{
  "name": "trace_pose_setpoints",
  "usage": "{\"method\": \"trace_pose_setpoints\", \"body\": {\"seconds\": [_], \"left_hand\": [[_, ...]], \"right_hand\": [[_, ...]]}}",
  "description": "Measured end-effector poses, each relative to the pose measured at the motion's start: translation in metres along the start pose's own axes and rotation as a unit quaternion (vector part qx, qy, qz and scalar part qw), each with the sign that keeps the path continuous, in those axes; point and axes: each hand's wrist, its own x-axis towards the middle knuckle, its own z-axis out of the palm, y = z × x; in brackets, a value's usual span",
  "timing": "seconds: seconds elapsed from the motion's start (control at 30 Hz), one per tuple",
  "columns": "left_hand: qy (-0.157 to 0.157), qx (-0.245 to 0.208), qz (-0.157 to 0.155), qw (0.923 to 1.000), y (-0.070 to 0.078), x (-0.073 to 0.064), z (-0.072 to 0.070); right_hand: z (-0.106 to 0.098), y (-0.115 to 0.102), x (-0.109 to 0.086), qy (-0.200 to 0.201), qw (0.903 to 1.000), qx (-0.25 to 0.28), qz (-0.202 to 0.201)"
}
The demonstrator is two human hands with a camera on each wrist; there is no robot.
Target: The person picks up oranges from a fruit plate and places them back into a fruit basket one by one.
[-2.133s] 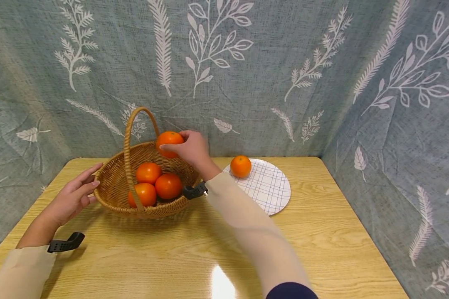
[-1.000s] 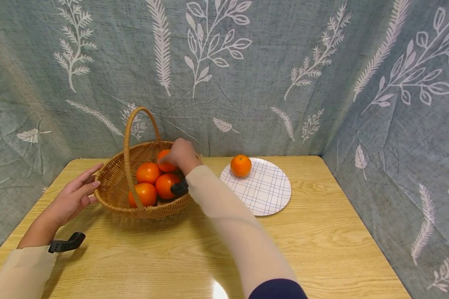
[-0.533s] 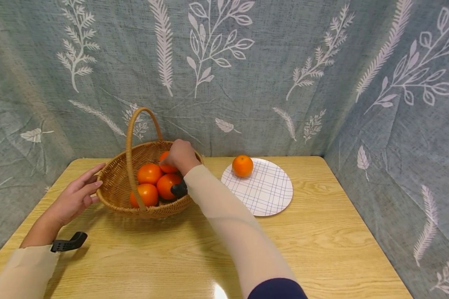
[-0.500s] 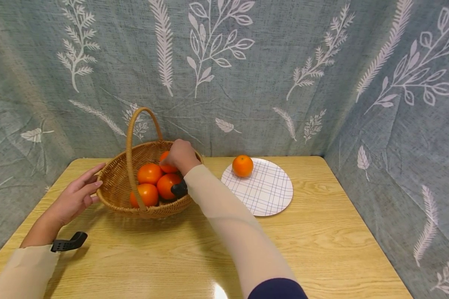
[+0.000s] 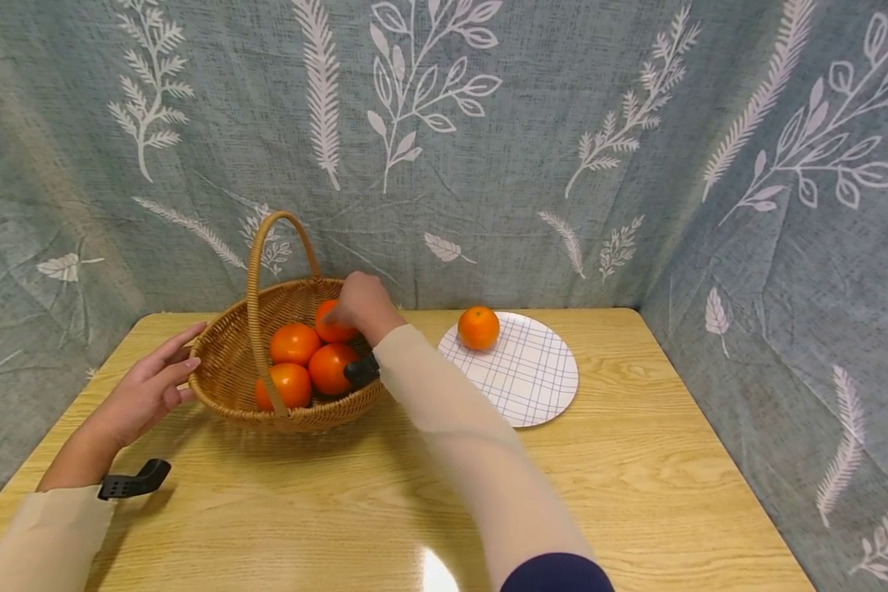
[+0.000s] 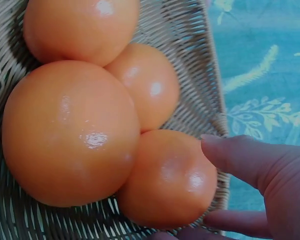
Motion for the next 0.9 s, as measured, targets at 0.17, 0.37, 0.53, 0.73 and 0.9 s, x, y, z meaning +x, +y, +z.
{"method": "trace_pose_setpoints", "body": {"seconds": [0.17,0.37,0.53,0.73,0.9], "left_hand": [[0.006,0.007,-0.006,0.9999,0.000,0.000,0.001],[0.013,0.016,-0.014,0.9997,0.001,-0.001,0.001],[0.013,0.012,-0.011,0.9998,0.001,-0.001,0.002],[0.016,0.020,-0.020,0.9995,0.001,-0.002,0.001],[0.014,0.021,-0.021,0.9995,0.002,-0.001,0.001]], "right_hand": [[-0.007,0.004,-0.004,-0.015,0.9994,0.028,-0.015],[-0.015,0.013,-0.016,-0.023,0.9961,0.077,-0.036],[-0.028,0.029,-0.027,-0.016,0.9920,0.115,-0.051],[-0.039,0.048,-0.040,-0.008,0.9782,0.196,-0.068],[-0.040,0.066,-0.049,0.022,0.9677,0.238,-0.078]]}}
